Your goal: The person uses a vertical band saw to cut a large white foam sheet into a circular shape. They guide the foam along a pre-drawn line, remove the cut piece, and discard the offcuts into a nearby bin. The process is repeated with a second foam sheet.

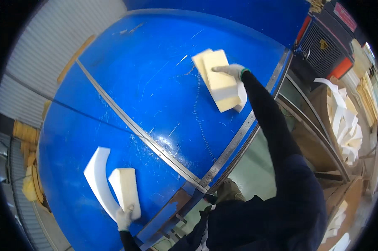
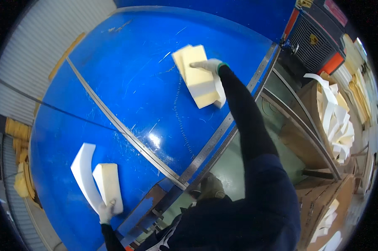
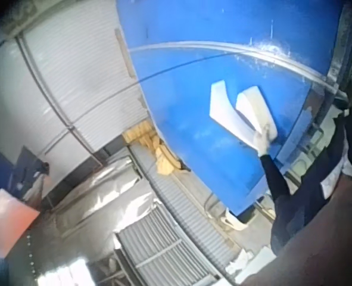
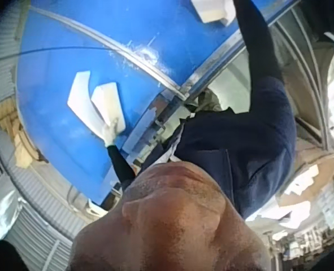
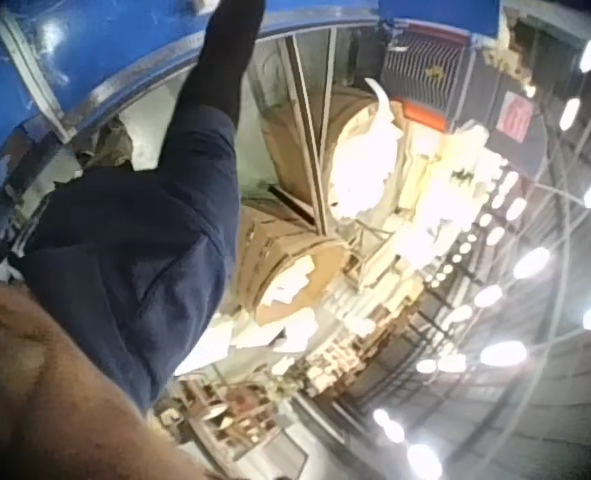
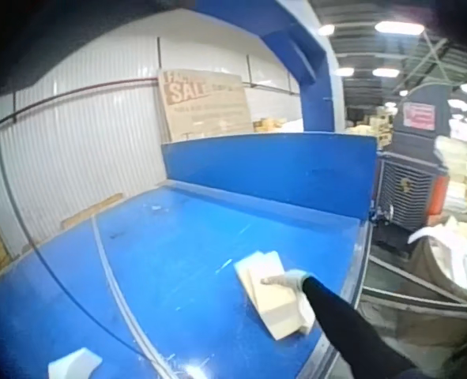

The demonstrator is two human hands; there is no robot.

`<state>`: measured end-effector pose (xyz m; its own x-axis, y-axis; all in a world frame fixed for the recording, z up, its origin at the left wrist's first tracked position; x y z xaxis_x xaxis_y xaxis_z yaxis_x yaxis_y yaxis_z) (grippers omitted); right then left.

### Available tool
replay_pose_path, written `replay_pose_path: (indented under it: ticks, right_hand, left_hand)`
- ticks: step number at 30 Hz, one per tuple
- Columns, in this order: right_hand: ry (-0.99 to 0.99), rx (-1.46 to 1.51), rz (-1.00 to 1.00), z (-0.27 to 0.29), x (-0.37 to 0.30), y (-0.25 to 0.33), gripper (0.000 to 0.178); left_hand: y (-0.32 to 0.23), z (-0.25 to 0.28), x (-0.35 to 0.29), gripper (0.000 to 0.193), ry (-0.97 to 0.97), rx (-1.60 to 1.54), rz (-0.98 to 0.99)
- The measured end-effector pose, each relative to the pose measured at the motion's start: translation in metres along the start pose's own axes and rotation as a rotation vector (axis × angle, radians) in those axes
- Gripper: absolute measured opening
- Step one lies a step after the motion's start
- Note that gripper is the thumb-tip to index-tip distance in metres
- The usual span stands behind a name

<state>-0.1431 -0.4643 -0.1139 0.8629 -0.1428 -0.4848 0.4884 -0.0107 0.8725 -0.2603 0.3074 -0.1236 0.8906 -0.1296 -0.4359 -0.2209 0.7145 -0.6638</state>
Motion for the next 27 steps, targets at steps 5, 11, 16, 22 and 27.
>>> replay_pose_path:
  ticks: [5, 11, 16, 22, 27]
  right_hand:
    - [-0.095, -0.262, 0.045, -0.004, -0.018, -0.026, 0.065]
    - [-0.277, 0.426, 0.408, -0.041, -0.188, -0.095, 0.053]
    - [-0.779, 0.724, 0.810, -0.061, -0.422, -0.212, 0.048]
    - [-1.879, 0.165, 0.657, -0.066, -0.800, -0.314, 0.040]
    - [-2.198, -1.183, 0.545, -0.107, -1.081, -0.248, 0.033]
  left_hand:
    - [-0.042, -0.029, -0.048, 0.037, -0.014, -0.035, -0.057]
    - [-0.032, -0.052, -0.051, 0.040, 0.004, -0.160, -0.120]
    - [-0.039, -0.072, -0.029, 0.050, 0.196, 0.222, -0.201]
    - [-0.093, -0.146, -0.041, 0.049, 0.277, 0.284, -0.355]
    - [-0.140, -0.217, -0.065, 0.049, 0.345, 0.346, -0.444]
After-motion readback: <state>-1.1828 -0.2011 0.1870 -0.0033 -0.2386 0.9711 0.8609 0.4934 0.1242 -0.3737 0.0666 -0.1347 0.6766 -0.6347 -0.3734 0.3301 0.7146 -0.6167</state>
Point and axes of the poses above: each hand's wrist, its own x-axis towards the middle knuckle, its own z-axis out of the back of the hand, y = z × x, the point moved 2 cm from there along x, towards the middle knuckle, and after that the axes turned 7 degrees about y, right-handed, at the moved point
